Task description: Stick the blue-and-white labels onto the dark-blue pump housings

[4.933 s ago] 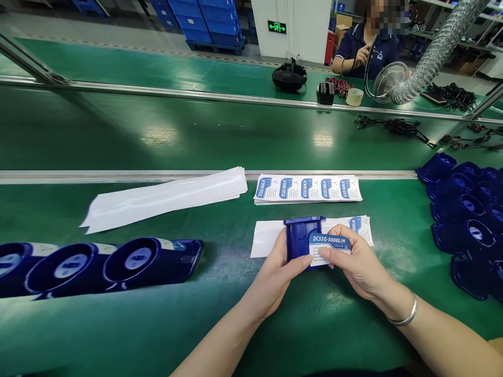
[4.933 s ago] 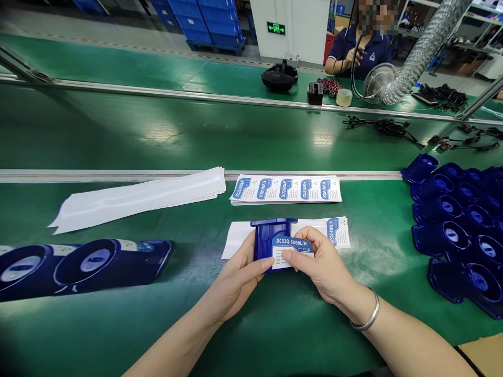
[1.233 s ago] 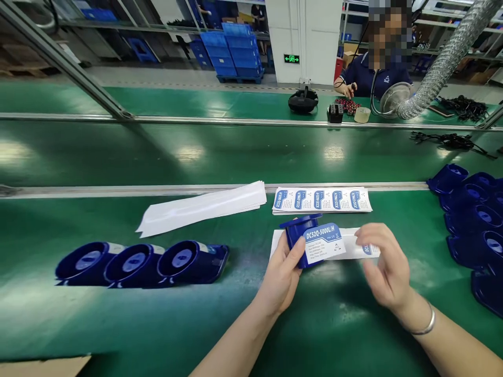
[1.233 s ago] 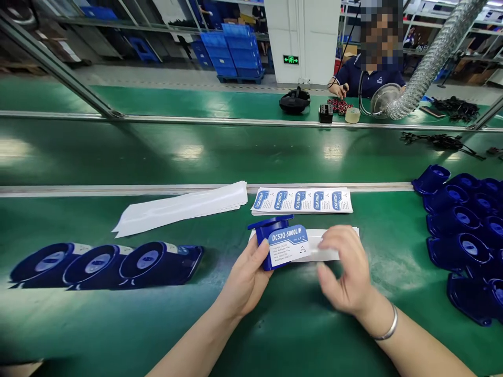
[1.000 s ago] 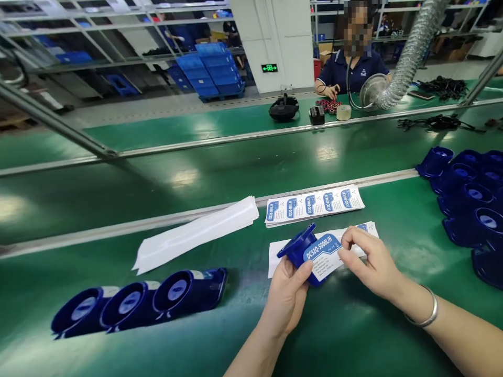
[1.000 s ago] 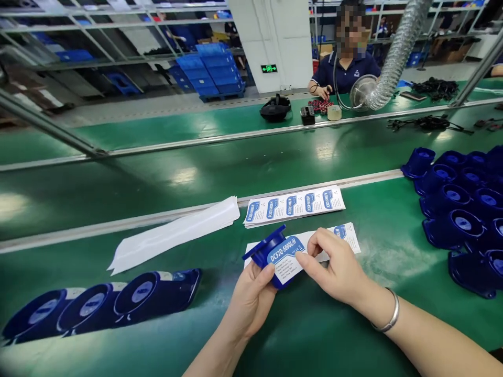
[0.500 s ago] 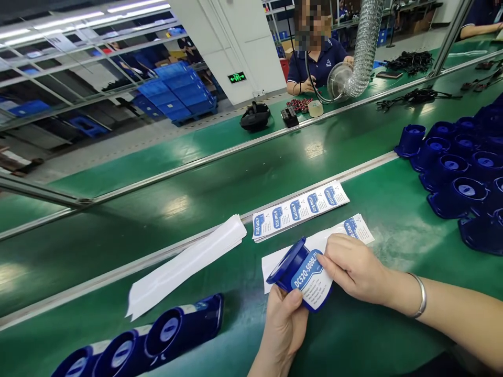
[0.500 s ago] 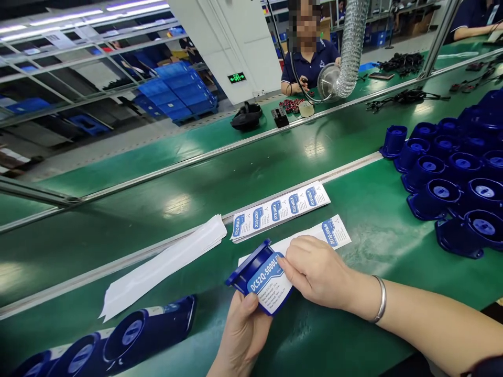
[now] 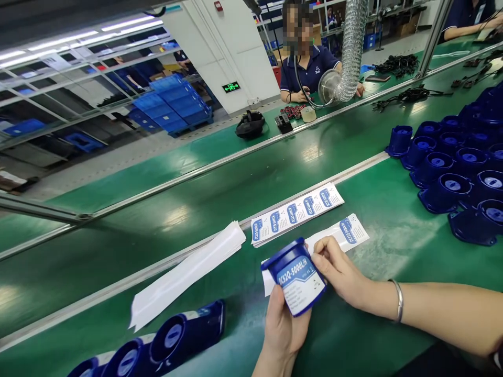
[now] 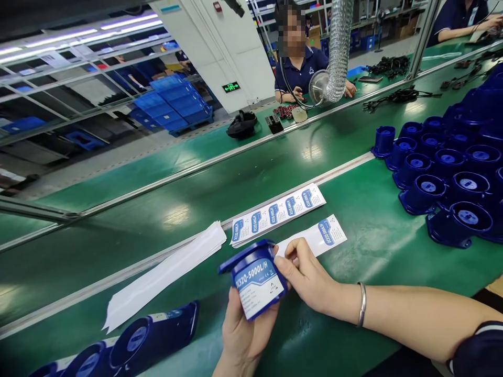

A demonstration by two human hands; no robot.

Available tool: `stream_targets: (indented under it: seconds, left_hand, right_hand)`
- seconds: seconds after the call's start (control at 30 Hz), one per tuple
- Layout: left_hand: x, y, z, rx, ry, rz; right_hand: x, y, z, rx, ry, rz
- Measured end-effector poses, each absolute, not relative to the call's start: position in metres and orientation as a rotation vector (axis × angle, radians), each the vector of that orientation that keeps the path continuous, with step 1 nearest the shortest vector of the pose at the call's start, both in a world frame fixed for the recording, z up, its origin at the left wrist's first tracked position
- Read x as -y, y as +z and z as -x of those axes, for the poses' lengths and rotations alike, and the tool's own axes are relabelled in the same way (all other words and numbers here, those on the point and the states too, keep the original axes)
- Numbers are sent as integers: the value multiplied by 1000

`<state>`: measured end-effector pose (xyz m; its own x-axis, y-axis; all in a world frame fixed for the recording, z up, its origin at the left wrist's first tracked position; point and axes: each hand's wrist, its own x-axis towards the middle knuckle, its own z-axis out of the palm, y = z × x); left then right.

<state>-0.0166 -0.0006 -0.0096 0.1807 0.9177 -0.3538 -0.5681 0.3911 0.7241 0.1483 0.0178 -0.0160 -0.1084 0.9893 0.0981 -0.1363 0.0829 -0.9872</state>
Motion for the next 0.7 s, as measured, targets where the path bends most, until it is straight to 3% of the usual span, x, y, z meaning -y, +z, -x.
stream_targets:
  seconds: [0.17, 0.37, 0.7]
  left_hand:
    - [-6, 9, -3, -733, 915, -404]
    - [-10, 10, -11, -656, 762, -282]
    - [-14, 10, -8, -771, 831, -423]
  right_hand:
    - [-34, -11, -166, 1280, 1165, 899]
    - [-39, -8, -179, 1370, 1596, 773]
    - [-38, -19, -176, 1420, 1244, 1008]
